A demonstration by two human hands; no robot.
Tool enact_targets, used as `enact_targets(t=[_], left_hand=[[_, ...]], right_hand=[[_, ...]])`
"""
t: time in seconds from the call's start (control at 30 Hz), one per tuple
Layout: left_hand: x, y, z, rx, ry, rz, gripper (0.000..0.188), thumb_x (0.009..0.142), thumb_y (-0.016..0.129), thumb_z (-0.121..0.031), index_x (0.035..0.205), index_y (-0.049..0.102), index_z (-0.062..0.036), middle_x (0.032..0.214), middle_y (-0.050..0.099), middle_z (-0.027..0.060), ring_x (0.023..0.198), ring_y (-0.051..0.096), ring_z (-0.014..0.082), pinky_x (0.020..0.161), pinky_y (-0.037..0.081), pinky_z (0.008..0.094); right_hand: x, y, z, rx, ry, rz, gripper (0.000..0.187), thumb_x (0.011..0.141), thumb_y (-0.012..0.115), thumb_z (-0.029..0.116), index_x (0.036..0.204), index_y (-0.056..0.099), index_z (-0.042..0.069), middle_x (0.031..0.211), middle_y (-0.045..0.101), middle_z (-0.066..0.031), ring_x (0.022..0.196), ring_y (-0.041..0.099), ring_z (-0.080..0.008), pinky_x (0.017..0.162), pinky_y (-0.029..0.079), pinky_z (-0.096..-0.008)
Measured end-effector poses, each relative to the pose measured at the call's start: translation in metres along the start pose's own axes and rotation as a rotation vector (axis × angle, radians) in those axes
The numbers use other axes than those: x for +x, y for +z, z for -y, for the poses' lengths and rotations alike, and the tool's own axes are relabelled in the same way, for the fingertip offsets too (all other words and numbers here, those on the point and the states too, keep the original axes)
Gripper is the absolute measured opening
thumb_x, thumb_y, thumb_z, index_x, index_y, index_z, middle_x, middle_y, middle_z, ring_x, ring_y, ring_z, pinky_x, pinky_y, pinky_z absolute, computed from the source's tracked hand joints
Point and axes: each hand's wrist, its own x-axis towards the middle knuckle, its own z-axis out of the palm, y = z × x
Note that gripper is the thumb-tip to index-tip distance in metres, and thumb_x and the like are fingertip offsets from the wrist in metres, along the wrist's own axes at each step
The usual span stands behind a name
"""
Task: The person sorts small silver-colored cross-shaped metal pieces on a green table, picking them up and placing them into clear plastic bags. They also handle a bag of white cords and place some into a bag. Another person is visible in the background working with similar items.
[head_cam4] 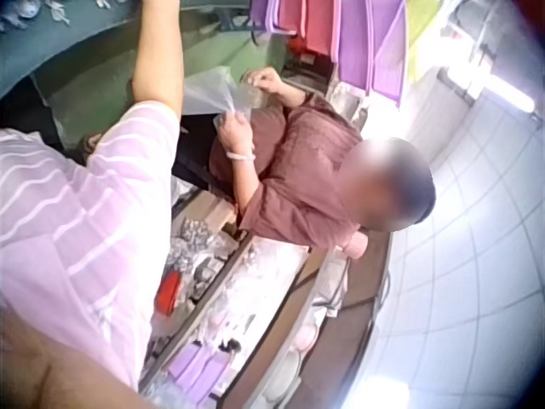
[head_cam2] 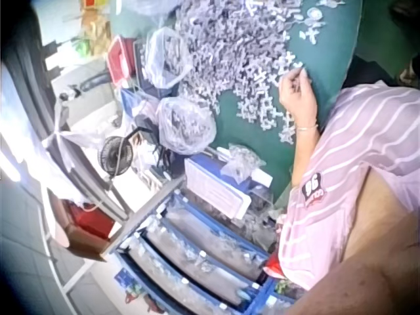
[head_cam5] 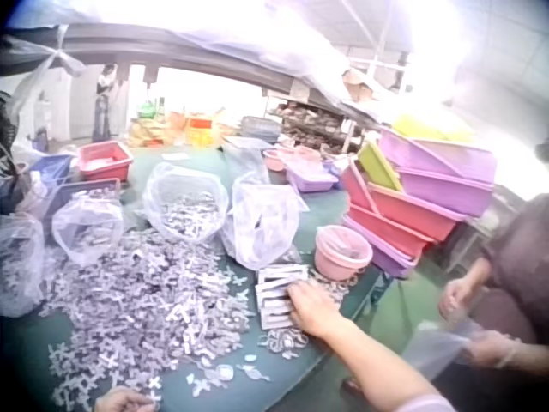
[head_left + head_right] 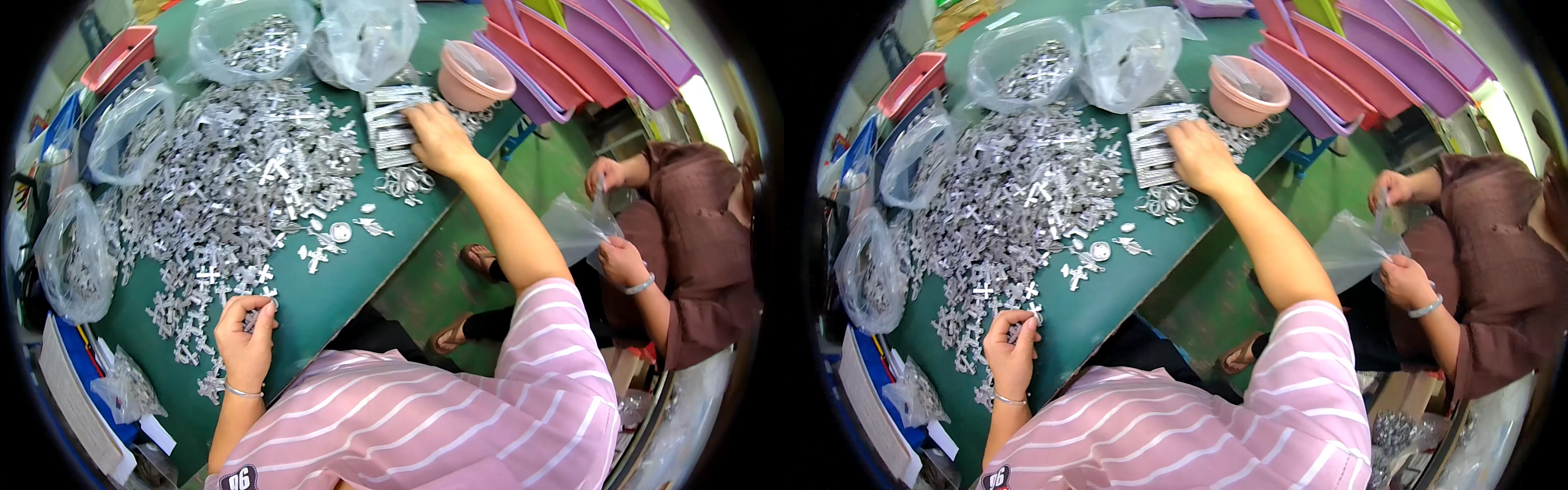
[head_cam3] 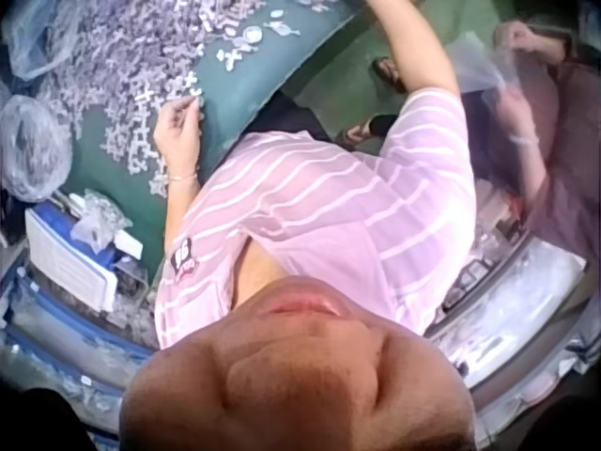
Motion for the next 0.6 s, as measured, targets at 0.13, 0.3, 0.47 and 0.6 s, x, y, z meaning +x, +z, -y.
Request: enact_targets(t=[0.13, 0.3, 0.47, 0.6], left_hand=[[0.004, -0.011, -0.003, -0.001, -0.026, -0.019, 0.004, 0.084, 0.064, -0.002, 0.086, 0.063, 0.001, 0.082, 0.057, 0.0038, 0.058, 0.055, 0.007, 0.042, 0.039, 0.0178], [0.0, -0.002, 0.001, -0.009, -0.06, -0.006, 0.005, 0.086, 0.063, -0.003, 0.089, 0.062, 0.001, 0.083, 0.056, 0.0033, 0.058, 0.054, 0.0058, 0.041, 0.038, 0.0173], [0.0, -0.003, 0.006, 0.016, -0.012, 0.004, 0.009, 0.089, 0.062, -0.009, 0.092, 0.061, -0.0004, 0.077, 0.058, 0.001, 0.057, 0.051, 0.0036, 0.041, 0.037, 0.0163], [0.0, -0.002, 0.006, 0.005, -0.006, 0.002, 0.009, 0.09, 0.061, -0.009, 0.092, 0.061, -0.0002, 0.078, 0.058, 0.0008, 0.058, 0.051, 0.0036, 0.041, 0.037, 0.0163]], right_hand=[[0.011, 0.005, 0.011, 0.024, 0.016, -0.067, 0.048, 0.063, 0.062, -0.001, 0.111, 0.059, 0.003, 0.108, 0.057, -0.0129, 0.099, 0.051, -0.0331, 0.086, 0.045, -0.041], [0.002, 0.007, 0.004, -0.005, 0.076, -0.02, 0.036, 0.066, 0.064, 0.005, 0.102, 0.063, 0.008, 0.105, 0.061, -0.0085, 0.104, 0.052, -0.0302, 0.087, 0.045, -0.0428], [-0.005, 0.01, 0.01, -0.096, 0.039, -0.259, 0.023, 0.063, 0.066, 0.007, 0.086, 0.064, 0.01, 0.091, 0.059, -0.0063, 0.097, 0.051, -0.0281, 0.083, 0.037, -0.0432], [-0.011, 0.012, 0.017, -0.111, 0.051, -0.343, 0.016, 0.06, 0.067, 0.007, 0.075, 0.063, 0.01, 0.087, 0.058, -0.0056, 0.095, 0.051, -0.0269, 0.083, 0.035, -0.0434]])
